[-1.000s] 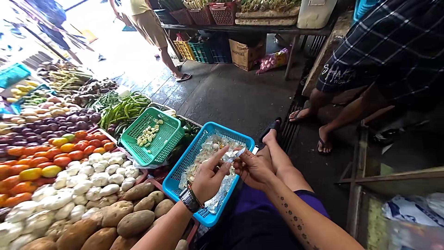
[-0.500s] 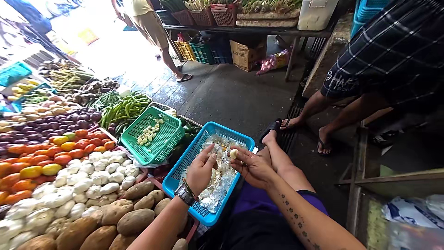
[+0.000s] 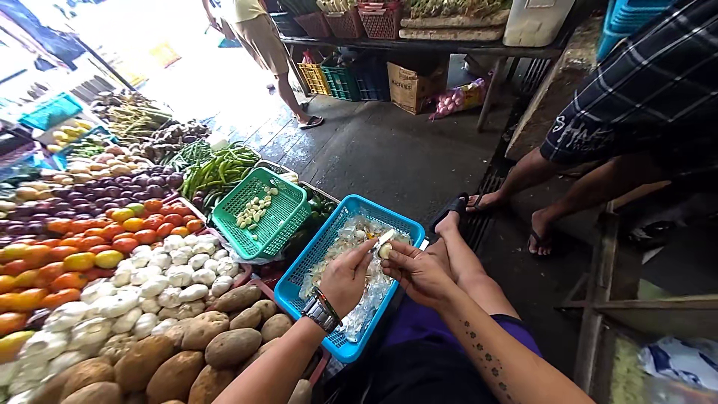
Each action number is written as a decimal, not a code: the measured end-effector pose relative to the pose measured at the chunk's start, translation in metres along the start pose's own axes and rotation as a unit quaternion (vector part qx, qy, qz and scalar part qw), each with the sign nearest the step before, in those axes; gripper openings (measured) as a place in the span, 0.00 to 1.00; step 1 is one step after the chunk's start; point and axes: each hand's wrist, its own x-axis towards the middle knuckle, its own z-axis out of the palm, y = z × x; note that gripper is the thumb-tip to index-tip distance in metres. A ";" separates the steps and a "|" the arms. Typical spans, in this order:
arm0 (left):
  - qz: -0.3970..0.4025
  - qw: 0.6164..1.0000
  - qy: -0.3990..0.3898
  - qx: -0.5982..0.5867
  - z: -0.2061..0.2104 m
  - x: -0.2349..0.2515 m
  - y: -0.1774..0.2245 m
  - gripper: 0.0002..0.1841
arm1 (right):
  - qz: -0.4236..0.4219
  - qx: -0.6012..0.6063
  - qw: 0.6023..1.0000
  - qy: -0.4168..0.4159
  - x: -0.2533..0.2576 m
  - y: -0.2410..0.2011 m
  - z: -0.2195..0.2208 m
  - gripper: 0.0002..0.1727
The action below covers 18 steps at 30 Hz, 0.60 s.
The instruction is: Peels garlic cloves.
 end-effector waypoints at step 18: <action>-0.228 0.917 -0.279 0.172 -0.020 0.017 -0.011 0.24 | -0.485 -0.176 0.846 -0.133 -0.040 -0.084 0.107 0.14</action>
